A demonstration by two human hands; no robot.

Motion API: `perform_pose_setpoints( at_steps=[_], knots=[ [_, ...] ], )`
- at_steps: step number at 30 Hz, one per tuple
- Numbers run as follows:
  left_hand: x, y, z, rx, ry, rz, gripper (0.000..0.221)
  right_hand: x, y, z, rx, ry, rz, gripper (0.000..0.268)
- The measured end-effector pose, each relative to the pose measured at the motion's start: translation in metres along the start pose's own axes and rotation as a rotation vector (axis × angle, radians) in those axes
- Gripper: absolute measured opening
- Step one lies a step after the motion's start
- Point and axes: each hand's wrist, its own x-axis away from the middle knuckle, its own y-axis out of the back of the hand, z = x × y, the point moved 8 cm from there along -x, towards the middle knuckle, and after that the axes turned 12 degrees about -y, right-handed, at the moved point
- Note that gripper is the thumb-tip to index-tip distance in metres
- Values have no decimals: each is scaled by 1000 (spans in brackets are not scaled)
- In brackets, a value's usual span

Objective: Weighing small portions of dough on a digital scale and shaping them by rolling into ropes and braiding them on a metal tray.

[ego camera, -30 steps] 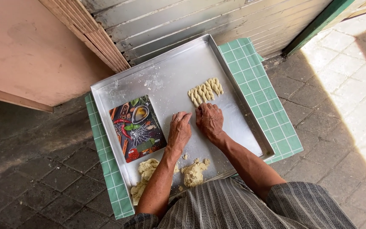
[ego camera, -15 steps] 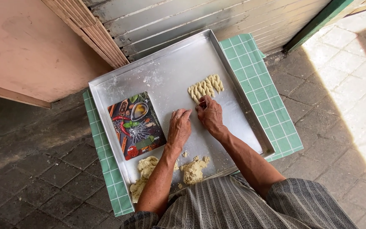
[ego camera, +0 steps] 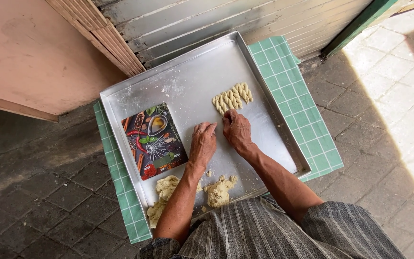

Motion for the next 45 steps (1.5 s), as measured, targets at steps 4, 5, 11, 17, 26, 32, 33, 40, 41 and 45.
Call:
perform_pose_setpoints(
  at_steps=[4,5,11,17,26,32,33,40,41,45],
  knots=[
    [2,0,1,6,3,4,38,2,4,6,-23,33,4,15],
    [2,1,1,4,-5,1,38,1,4,6,-42,52,-5,11],
    [0,0,-1,1,-23,-12,36,0,1,9,1,132,-32,4],
    [-3,7,-7,2,-24,-2,33,-2,-9,4,37,154,-48,4],
    [-5,-15,10,-104,-52,64,40,22,21,26,82,191,24,27],
    [-14,-20,-3,-303,-110,232,49,39,22,17,76,142,133,24],
    [-17,-21,-6,-344,-119,267,51,37,18,11,31,123,163,26],
    [-17,1,-42,-479,-144,306,47,49,52,13,-89,202,190,26],
    [-16,2,-44,-484,-132,306,48,49,53,12,-71,213,180,25],
    [-14,2,-44,-468,-112,311,45,46,46,2,-20,220,171,23]
  ],
)
